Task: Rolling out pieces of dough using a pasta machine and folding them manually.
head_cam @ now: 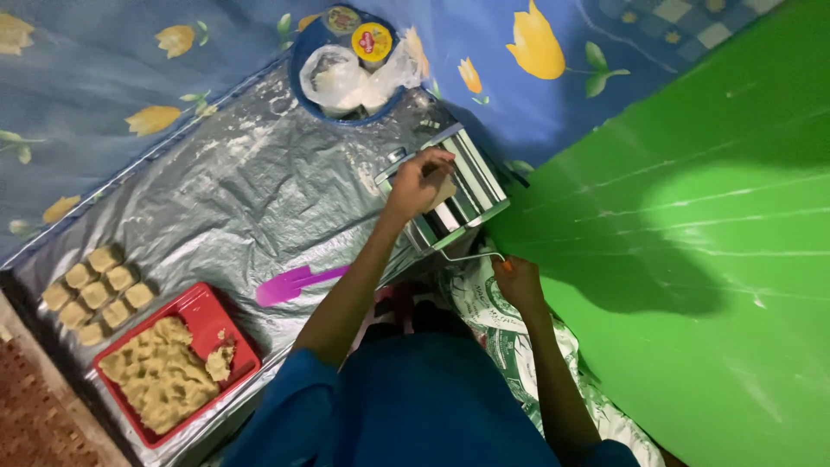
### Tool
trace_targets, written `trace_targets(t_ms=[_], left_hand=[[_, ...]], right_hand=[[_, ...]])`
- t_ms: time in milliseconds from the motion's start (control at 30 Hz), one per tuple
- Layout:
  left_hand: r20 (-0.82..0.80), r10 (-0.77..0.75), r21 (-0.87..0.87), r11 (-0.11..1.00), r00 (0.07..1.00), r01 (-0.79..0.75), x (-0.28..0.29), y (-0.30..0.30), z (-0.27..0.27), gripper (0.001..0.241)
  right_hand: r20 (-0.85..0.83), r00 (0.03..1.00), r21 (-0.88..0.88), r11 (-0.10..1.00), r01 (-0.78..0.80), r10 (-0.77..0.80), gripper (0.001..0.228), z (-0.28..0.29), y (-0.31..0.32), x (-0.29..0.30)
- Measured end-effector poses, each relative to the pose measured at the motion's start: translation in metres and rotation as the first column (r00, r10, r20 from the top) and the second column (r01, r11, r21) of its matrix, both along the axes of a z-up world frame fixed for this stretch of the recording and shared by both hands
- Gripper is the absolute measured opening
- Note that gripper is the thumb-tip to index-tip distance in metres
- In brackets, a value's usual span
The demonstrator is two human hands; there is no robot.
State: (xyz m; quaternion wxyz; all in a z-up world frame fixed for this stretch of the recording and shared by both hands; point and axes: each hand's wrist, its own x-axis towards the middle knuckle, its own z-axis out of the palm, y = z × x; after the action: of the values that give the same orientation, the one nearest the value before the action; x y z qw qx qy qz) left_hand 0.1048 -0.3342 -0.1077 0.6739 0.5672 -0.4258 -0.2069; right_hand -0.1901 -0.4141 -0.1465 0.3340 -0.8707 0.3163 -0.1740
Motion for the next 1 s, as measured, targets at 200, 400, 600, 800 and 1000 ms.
trace_targets(t_ms=[200, 400, 600, 800, 1000], left_hand=[[0.055, 0.434, 0.261, 0.863, 0.899, -0.432, -0.029, 0.035, 0.031, 0.024], [-0.367, 0.729, 0.083, 0.645, 0.578, -0.760, -0.057, 0.072, -0.139, 0.012], [-0.930, 0.081, -0.047, 0.941, 0.359, -0.334, -0.039, 0.056, -0.172, 0.047], [-0.991, -0.052, -0.073, 0.983, 0.123, -0.171, -0.038, 0.046, -0.132, 0.053], [-0.982, 0.141, 0.116, 0.977, 0.128, -0.181, -0.036, 0.057, -0.179, 0.047]], right_hand=[[-0.231, 0.969, 0.111, 0.992, -0.058, 0.082, 0.030, -0.053, -0.001, -0.005], [-0.279, 0.954, 0.495, 0.868, 0.046, 0.109, 0.039, -0.097, 0.017, 0.001], [-0.144, 0.959, 0.672, 0.736, -0.085, 0.243, 0.040, -0.237, 0.051, -0.023], [-0.198, 0.797, 0.810, 0.553, -0.195, 0.570, 0.057, -0.264, 0.119, -0.017], [-0.216, 0.828, 0.940, 0.340, 0.033, 0.518, 0.040, -0.073, 0.134, 0.017]])
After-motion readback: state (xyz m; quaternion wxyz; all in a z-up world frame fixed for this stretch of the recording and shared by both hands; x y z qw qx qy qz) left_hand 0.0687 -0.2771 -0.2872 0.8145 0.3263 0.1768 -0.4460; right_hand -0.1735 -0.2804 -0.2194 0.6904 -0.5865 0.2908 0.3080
